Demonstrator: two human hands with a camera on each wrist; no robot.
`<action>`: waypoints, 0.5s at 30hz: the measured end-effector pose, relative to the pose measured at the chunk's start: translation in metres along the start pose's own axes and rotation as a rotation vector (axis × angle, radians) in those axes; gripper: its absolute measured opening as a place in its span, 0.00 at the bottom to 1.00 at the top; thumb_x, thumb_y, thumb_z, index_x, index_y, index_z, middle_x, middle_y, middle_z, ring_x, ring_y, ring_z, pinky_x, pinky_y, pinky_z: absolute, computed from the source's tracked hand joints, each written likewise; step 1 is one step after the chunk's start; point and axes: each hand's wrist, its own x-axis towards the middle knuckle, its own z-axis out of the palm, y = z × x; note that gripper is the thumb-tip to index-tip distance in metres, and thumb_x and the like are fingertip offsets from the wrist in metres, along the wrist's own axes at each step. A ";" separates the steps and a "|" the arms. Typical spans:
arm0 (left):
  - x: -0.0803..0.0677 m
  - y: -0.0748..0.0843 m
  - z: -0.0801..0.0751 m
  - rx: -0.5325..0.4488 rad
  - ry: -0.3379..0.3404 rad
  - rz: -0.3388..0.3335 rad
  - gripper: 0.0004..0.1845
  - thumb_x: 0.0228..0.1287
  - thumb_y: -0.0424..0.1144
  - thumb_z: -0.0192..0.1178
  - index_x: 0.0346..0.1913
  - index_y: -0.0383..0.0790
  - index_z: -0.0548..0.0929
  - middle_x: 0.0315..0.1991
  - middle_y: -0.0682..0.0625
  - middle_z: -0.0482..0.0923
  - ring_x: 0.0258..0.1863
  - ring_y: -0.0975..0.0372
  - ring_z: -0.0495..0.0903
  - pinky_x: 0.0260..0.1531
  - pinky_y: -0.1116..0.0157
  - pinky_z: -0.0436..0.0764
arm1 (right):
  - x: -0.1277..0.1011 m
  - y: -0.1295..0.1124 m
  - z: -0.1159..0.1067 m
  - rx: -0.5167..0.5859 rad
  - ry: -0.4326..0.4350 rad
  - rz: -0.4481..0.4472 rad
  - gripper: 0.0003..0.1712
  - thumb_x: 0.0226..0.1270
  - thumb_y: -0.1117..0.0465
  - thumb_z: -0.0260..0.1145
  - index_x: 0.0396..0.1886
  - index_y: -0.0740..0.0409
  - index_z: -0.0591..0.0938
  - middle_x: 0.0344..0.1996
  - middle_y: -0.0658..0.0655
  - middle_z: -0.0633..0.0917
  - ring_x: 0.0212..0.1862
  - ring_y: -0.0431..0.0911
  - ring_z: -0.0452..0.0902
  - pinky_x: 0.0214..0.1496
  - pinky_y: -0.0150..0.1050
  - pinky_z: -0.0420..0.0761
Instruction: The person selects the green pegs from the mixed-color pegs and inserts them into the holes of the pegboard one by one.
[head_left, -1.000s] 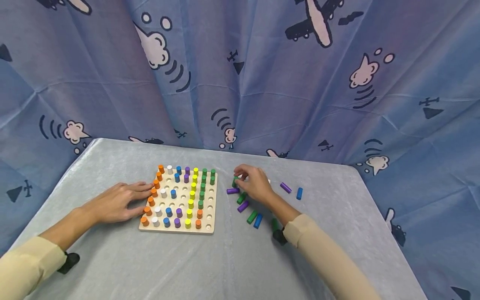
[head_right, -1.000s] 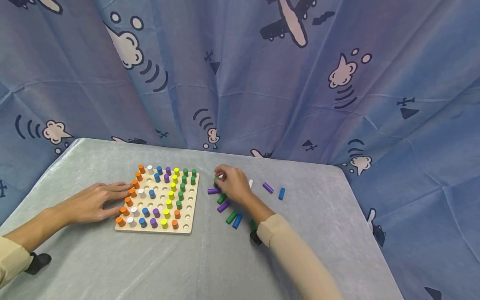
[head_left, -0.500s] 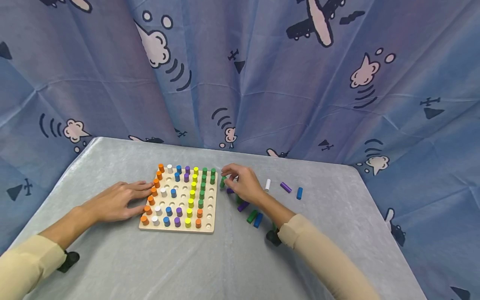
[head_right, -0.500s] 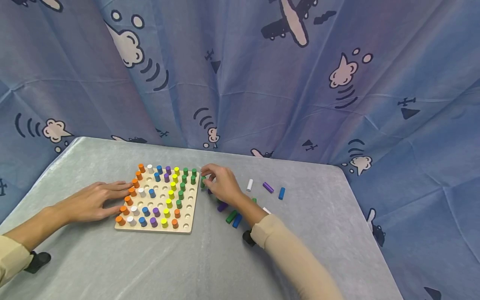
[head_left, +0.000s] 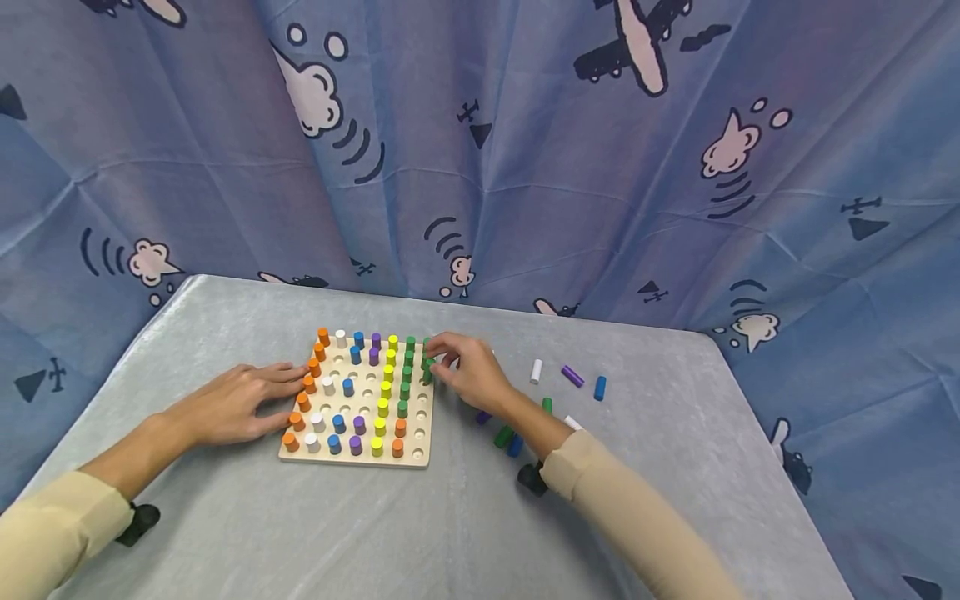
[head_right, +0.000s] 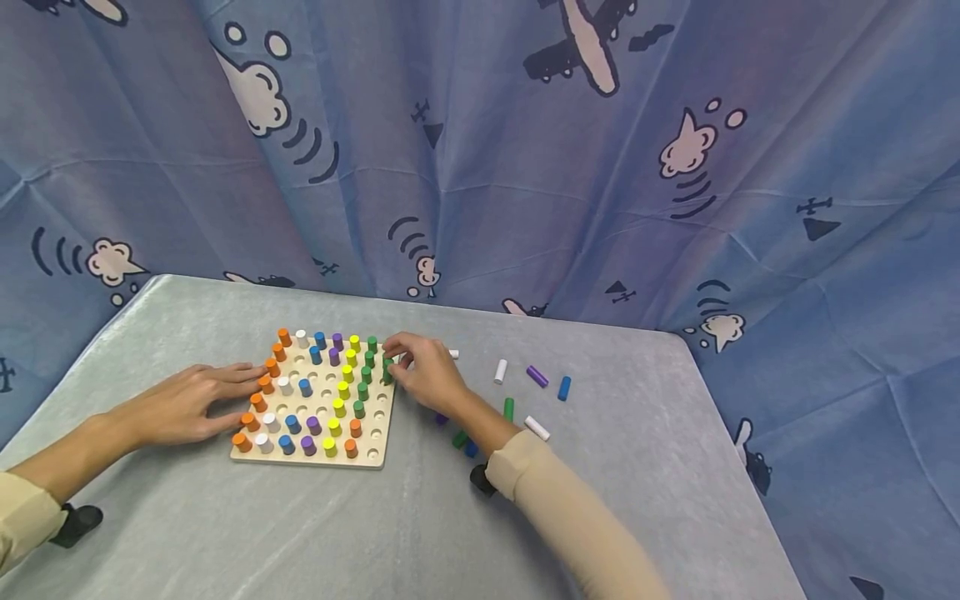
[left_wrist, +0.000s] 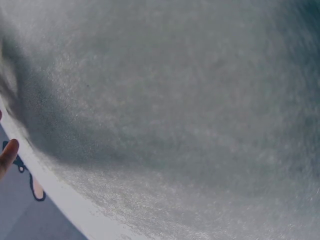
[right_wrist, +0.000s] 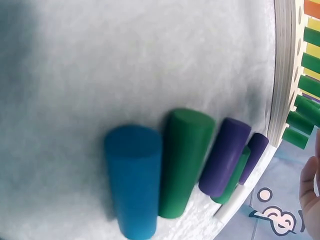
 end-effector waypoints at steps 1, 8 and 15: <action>0.000 0.000 0.000 0.001 0.001 0.001 0.27 0.65 0.48 0.65 0.62 0.34 0.81 0.66 0.42 0.74 0.66 0.45 0.72 0.55 0.41 0.73 | 0.000 0.000 0.001 0.006 -0.004 0.001 0.15 0.64 0.71 0.69 0.50 0.63 0.84 0.43 0.57 0.89 0.36 0.42 0.82 0.39 0.35 0.80; -0.001 0.000 0.001 0.002 0.004 0.001 0.28 0.65 0.49 0.64 0.62 0.34 0.80 0.66 0.42 0.74 0.66 0.45 0.72 0.55 0.42 0.73 | 0.001 0.001 0.006 0.024 -0.008 0.005 0.15 0.64 0.71 0.69 0.50 0.64 0.83 0.43 0.58 0.89 0.37 0.45 0.83 0.40 0.34 0.81; -0.001 -0.001 0.001 -0.002 0.003 0.000 0.28 0.65 0.48 0.65 0.62 0.34 0.80 0.66 0.42 0.74 0.66 0.45 0.72 0.55 0.41 0.73 | 0.001 0.002 0.009 0.025 -0.009 -0.001 0.15 0.64 0.72 0.69 0.51 0.63 0.83 0.42 0.58 0.89 0.38 0.46 0.84 0.41 0.34 0.82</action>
